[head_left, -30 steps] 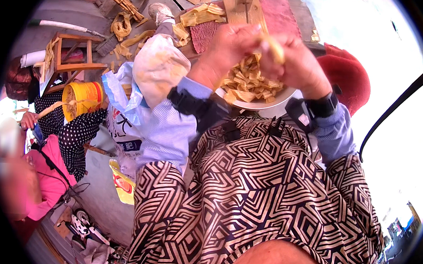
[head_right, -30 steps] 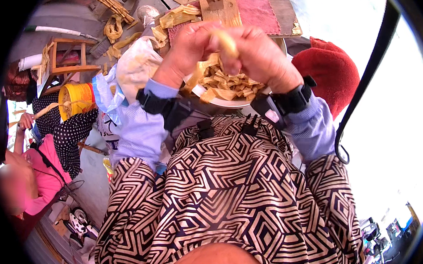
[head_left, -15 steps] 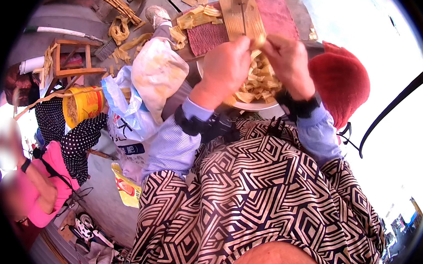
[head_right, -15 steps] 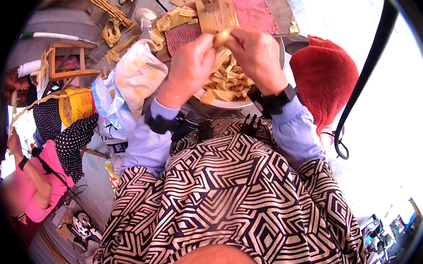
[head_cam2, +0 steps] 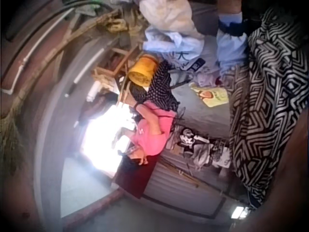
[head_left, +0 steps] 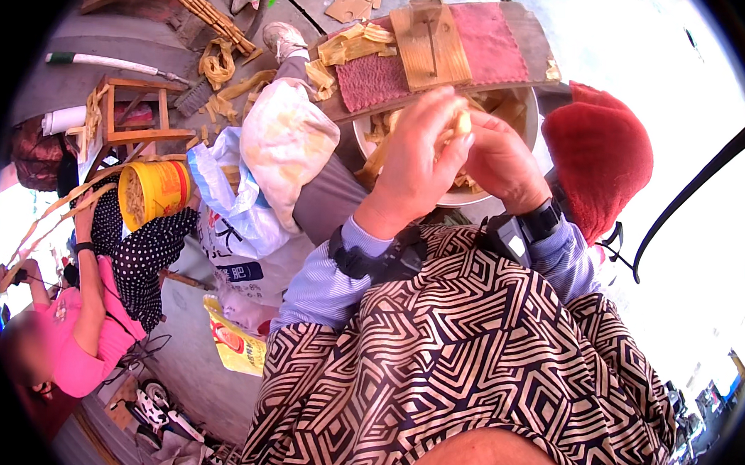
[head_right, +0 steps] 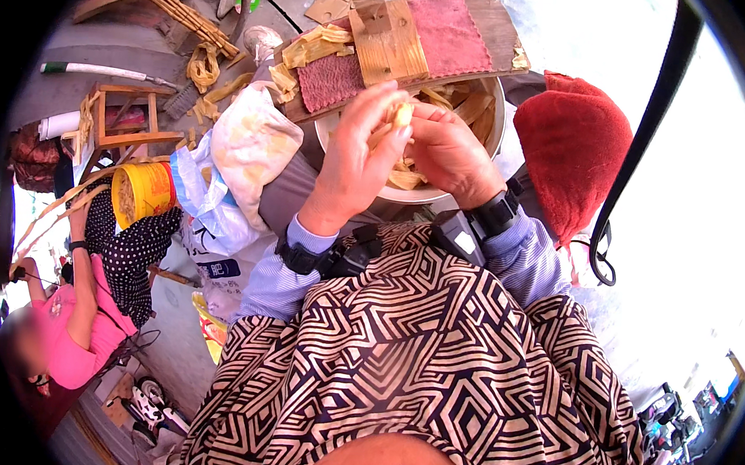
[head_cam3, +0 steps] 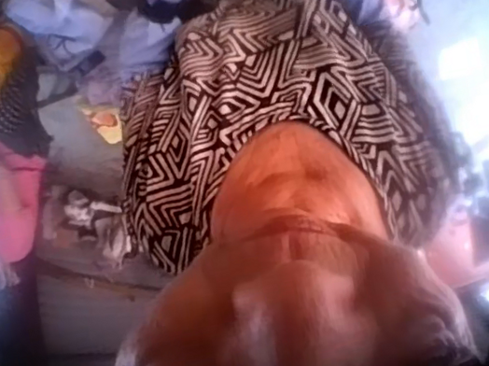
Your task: The person is weaving and tying thin strips of bamboo together by hand, picking them from a bowl and adding them to a growing bundle.
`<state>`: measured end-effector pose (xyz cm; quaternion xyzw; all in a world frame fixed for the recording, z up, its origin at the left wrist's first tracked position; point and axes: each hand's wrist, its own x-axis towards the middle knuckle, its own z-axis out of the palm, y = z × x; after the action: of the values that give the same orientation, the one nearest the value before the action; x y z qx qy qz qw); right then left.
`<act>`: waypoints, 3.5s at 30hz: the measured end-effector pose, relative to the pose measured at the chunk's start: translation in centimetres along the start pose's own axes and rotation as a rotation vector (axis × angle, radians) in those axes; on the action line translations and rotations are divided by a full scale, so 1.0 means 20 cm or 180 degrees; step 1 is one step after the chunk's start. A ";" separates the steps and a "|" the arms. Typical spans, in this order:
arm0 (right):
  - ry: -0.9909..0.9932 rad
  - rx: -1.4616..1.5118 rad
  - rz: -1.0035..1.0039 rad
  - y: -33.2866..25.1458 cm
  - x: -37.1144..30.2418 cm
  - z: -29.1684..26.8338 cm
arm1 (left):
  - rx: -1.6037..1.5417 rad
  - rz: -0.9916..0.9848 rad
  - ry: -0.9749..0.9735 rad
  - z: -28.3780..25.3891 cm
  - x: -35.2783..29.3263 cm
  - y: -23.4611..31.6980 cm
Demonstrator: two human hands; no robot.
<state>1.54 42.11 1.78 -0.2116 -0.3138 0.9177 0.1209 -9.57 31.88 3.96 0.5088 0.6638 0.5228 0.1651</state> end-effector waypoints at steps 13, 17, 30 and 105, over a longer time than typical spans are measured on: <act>0.0853 -0.4169 -0.2051 -0.03 -0.01 0.00 | 0.0154 -0.1283 -0.0169 0.10 0.02 -0.24; 0.1289 -0.2043 -0.1619 -0.03 0.01 -0.02 | -0.2611 -0.3138 0.0132 0.09 -0.04 -0.03; -0.0243 -0.4522 -0.1411 -0.30 0.00 0.02 | 0.1616 -0.0015 -0.0666 -0.12 -0.04 0.01; 0.0410 0.0005 0.0265 0.01 0.01 -0.08 | 0.0098 0.0257 0.0024 0.10 -0.02 -0.14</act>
<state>2.06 42.87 0.30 -0.2830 -0.2956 0.9066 0.1028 -9.33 32.75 0.58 0.5356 0.6513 0.5207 0.1335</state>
